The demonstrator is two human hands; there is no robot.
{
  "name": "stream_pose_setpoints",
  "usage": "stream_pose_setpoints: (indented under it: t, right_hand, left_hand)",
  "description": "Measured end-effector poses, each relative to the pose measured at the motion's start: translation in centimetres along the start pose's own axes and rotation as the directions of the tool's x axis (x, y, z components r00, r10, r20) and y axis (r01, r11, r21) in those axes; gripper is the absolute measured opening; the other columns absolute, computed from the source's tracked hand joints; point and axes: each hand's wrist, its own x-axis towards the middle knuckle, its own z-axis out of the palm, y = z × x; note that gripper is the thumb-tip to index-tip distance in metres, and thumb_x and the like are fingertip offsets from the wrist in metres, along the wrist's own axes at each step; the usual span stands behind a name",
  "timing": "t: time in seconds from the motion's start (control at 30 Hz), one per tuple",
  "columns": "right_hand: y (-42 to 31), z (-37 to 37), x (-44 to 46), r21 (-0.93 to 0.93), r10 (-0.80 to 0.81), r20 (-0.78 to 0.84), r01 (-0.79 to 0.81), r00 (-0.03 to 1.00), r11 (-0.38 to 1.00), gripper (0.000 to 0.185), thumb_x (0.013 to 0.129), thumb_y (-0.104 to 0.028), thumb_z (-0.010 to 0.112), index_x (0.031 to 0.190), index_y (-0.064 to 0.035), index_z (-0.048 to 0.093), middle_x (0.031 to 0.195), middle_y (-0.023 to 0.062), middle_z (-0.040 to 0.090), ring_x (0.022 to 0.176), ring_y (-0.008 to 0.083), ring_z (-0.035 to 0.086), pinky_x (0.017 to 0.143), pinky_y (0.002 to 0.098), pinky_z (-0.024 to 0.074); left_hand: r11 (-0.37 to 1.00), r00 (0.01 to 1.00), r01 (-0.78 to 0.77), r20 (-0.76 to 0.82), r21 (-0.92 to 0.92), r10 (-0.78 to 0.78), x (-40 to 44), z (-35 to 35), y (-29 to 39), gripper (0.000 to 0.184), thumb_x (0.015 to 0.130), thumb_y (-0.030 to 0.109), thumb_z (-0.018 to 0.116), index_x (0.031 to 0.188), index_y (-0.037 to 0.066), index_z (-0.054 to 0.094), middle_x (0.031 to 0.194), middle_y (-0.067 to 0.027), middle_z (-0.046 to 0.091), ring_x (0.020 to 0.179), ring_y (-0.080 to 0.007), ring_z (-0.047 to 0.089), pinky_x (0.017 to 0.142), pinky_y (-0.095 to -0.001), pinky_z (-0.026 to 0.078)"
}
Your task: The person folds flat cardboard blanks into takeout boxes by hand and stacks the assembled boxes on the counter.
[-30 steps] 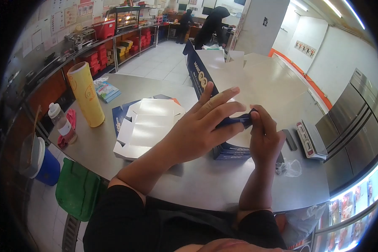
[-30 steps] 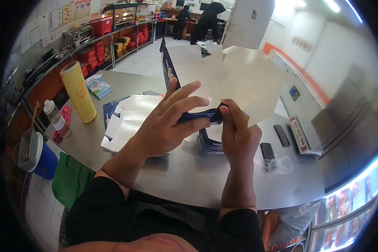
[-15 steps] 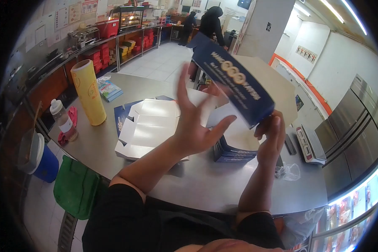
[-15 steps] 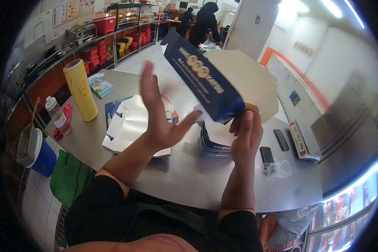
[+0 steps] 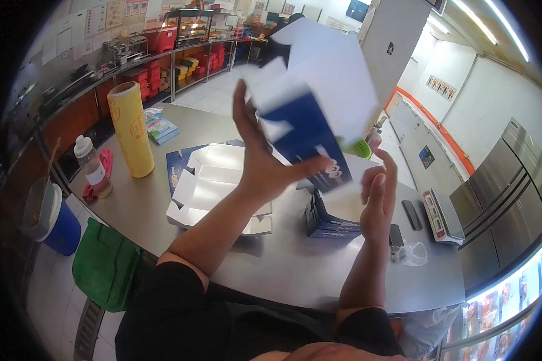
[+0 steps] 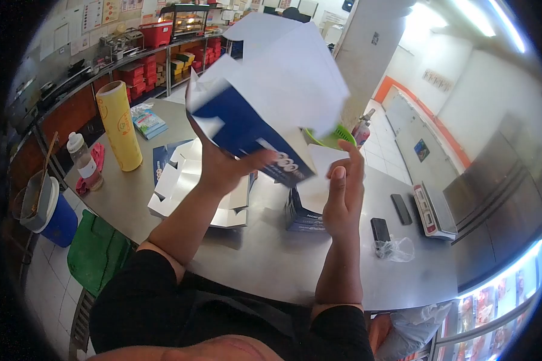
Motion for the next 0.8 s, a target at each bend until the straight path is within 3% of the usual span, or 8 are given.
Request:
stream_pose_setpoints:
  t: [0.07,0.13,0.2,0.23,0.37,0.57,0.67,0.8]
  right_hand:
    - [-0.3,-0.1,-0.2,-0.183,-0.198,-0.080,0.181,0.977,0.966,0.068,0.106,-0.057,0.047,0.145,-0.0020,0.049,0.097,0.0071,0.054,0.091,0.0157,0.051,0.084,0.0316,0.0410]
    - [-1.5,-0.2,-0.8,-0.024,-0.325,-0.004,0.325,0.946,0.945,0.081,0.101,-0.065,0.049,0.147,0.0010,0.047,0.115,0.0141,0.058,0.101,0.0216,0.054,0.092,0.0371,0.0424]
    - [-2.3,-0.6,-1.8,0.167,-0.414,0.091,0.396,0.906,0.903,0.083,0.097,-0.065,0.056,0.145,0.0013,0.050,0.129,0.0203,0.059,0.111,0.0268,0.054,0.098,0.0412,0.0411]
    - [-2.3,-0.5,-2.0,0.192,-0.498,0.066,0.478,0.865,0.857,0.070,0.100,-0.063,0.053,0.129,0.0007,0.062,0.126,0.0238,0.065,0.112,0.0325,0.056,0.099,0.0445,0.0412]
    - [-0.5,-2.6,-0.9,0.387,-0.606,0.103,0.529,0.789,0.755,0.053,0.107,-0.052,0.046,0.094,-0.0036,0.065,0.095,0.0195,0.072,0.107,0.0353,0.057,0.097,0.0468,0.0423]
    - [1.4,-2.5,-3.7,0.502,-0.207,-0.163,0.262,0.965,0.824,0.064,0.104,-0.055,0.047,0.128,0.0039,0.052,0.135,0.0226,0.054,0.118,0.0309,0.058,0.102,0.0432,0.0428]
    - [0.6,-3.0,-3.9,0.438,-0.115,-0.206,0.197,0.972,0.877,0.077,0.101,-0.059,0.052,0.142,0.0057,0.042,0.137,0.0214,0.052,0.124,0.0268,0.057,0.102,0.0384,0.0469]
    - [0.1,-2.8,-3.4,0.388,-0.154,-0.251,0.245,0.956,0.889,0.073,0.100,-0.061,0.057,0.132,0.0037,0.049,0.129,0.0201,0.057,0.111,0.0231,0.062,0.092,0.0352,0.0522]
  left_hand:
    - [0.914,0.964,-0.264,0.084,0.308,0.251,0.0,0.2,-0.1,0.137,0.060,0.024,0.102,0.161,0.023,0.010,0.152,-0.0228,0.027,0.141,-0.0388,0.039,0.108,-0.0508,0.049]
    - [0.719,0.869,-0.490,0.214,0.493,0.446,0.0,0.5,0.5,0.127,0.058,0.025,0.101,0.160,0.029,0.026,0.155,-0.0248,0.021,0.144,-0.0477,0.031,0.111,-0.0542,0.043]
    - [0.745,0.875,-0.484,0.253,0.459,0.413,-0.3,0.9,0.8,0.117,0.057,0.024,0.100,0.155,0.031,0.038,0.156,-0.0251,0.020,0.142,-0.0519,0.033,0.113,-0.0539,0.042]
    - [0.779,0.890,-0.455,0.221,0.430,0.398,-0.3,1.1,0.8,0.116,0.056,0.023,0.100,0.155,0.032,0.040,0.156,-0.0245,0.023,0.141,-0.0518,0.034,0.113,-0.0536,0.042]
    - [0.781,0.886,-0.453,0.313,0.430,0.342,-0.6,1.1,1.8,0.109,0.053,0.023,0.099,0.149,0.038,0.050,0.155,-0.0214,0.028,0.140,-0.0491,0.038,0.112,-0.0524,0.043]
    - [0.807,0.629,-0.542,0.750,0.233,0.206,-2.5,2.4,4.9,0.097,0.059,0.031,0.100,0.142,0.057,0.055,0.157,-0.0158,0.033,0.146,-0.0438,0.038,0.114,-0.0579,0.041]
    - [0.841,0.593,-0.506,0.785,0.190,0.179,-3.2,2.9,5.3,0.096,0.061,0.031,0.098,0.142,0.057,0.054,0.159,-0.0169,0.033,0.147,-0.0436,0.038,0.114,-0.0587,0.040]
    - [0.860,0.558,-0.487,0.811,0.152,0.173,-3.1,2.5,5.7,0.097,0.060,0.031,0.098,0.143,0.056,0.054,0.161,-0.0183,0.031,0.148,-0.0444,0.037,0.115,-0.0594,0.039]
